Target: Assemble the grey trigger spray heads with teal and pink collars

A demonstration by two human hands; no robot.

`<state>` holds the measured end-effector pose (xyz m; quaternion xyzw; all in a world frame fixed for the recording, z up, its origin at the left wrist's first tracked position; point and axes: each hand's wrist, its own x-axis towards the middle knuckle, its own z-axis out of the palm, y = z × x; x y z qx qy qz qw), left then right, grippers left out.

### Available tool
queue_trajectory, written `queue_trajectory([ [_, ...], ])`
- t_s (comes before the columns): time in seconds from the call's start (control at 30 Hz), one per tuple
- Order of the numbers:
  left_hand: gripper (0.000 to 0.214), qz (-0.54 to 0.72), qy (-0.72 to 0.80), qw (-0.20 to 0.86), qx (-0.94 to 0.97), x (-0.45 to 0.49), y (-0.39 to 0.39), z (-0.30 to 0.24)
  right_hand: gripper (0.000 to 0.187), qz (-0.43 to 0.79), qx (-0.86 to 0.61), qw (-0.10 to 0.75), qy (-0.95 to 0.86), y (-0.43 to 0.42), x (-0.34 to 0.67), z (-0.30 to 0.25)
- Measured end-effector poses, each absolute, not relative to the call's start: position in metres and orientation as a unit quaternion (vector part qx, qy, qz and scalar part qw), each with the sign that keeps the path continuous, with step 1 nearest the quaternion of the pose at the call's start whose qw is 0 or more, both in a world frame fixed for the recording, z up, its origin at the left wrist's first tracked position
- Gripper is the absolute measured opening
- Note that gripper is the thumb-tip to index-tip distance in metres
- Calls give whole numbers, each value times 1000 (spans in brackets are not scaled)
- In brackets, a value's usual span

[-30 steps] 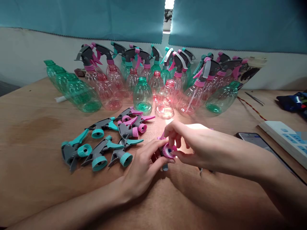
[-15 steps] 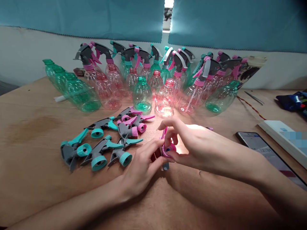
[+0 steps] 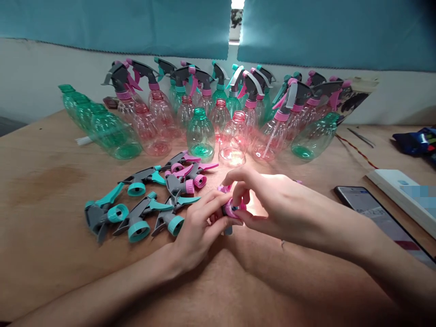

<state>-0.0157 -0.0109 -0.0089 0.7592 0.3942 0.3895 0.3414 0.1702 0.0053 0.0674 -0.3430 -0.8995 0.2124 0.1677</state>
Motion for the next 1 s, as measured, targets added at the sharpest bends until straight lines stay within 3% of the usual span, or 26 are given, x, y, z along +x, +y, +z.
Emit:
queue_trajectory([
  [0.27, 26, 417, 434, 286, 745, -16, -11, -13, 39, 245, -432, 258, -829, 5, 160, 54],
  [0.43, 30, 407, 408, 311, 755, -17, -10, -13, 32, 252, -369, 196, -873, 12, 170, 65],
  [0.6, 7, 384, 398, 357, 753, -16, -10, -9, 29, 241, -346, 129, -897, 9, 173, 70],
  [0.83, 18, 389, 423, 364, 733, -16, -8, -9, 46, 215, -381, 196, -878, 6, 169, 59],
  [1.0, 6, 351, 413, 367, 756, -14, -13, -5, 25, 208, -357, 159, -897, 0, 173, 63],
])
